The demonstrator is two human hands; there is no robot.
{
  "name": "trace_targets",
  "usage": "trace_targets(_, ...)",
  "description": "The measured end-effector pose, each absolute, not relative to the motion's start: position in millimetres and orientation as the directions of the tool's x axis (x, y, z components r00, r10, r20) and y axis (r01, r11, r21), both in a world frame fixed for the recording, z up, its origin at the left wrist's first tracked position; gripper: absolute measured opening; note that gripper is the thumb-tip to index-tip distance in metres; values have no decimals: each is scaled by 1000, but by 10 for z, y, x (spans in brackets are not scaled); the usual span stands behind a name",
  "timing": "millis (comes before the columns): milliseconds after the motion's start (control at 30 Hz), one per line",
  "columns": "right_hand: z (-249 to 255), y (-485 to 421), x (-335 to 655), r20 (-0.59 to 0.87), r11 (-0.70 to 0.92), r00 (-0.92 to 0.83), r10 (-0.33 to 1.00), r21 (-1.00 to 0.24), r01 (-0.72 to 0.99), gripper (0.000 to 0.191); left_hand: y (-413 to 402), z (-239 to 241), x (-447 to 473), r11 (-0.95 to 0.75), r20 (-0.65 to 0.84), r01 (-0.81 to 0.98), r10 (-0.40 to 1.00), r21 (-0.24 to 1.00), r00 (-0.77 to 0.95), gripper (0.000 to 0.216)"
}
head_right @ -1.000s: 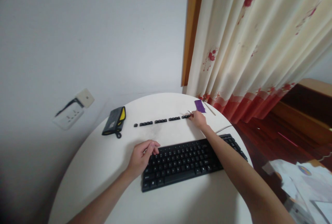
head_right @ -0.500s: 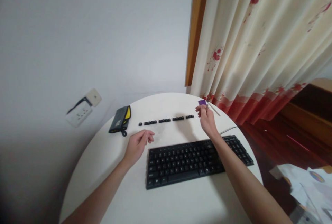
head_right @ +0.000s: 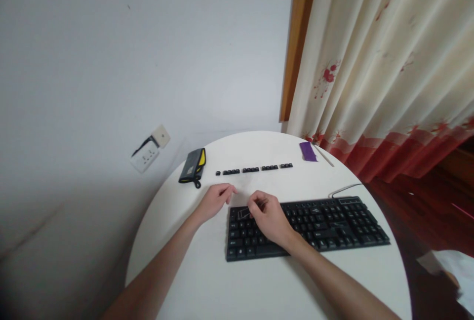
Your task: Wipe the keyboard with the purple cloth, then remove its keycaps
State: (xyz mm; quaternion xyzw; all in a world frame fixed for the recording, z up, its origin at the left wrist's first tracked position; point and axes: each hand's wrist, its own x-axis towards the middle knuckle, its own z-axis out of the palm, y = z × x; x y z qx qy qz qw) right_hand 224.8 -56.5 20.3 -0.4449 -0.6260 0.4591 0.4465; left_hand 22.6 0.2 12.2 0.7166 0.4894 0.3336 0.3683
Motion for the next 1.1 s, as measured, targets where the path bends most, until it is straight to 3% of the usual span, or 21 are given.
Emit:
trace_targets(200,135,-557,2026,76,114,-191,979,-974,198,16,-2,125,241,-260,67,512,929,819,365,37)
trace_targets(333,145,-542,1923,100,165,-213,972,-936,311,19,1,149,224,-267,58,533,925,803,376,37)
trace_targets(667,296,-456,1721,277,447,-361,891,-678,584,21,53,47,151,-285,104,455,918,844,382,33)
trace_targets(933,272,-439,1682,220,415,-368,903,-664,622,22,63,36,145,-276,116,462,932,843,345,28)
trace_targets(1100,224,-555,1620,205,472,-429,880,-490,733,14,69,30,119,-244,95,487,946,839,311,31)
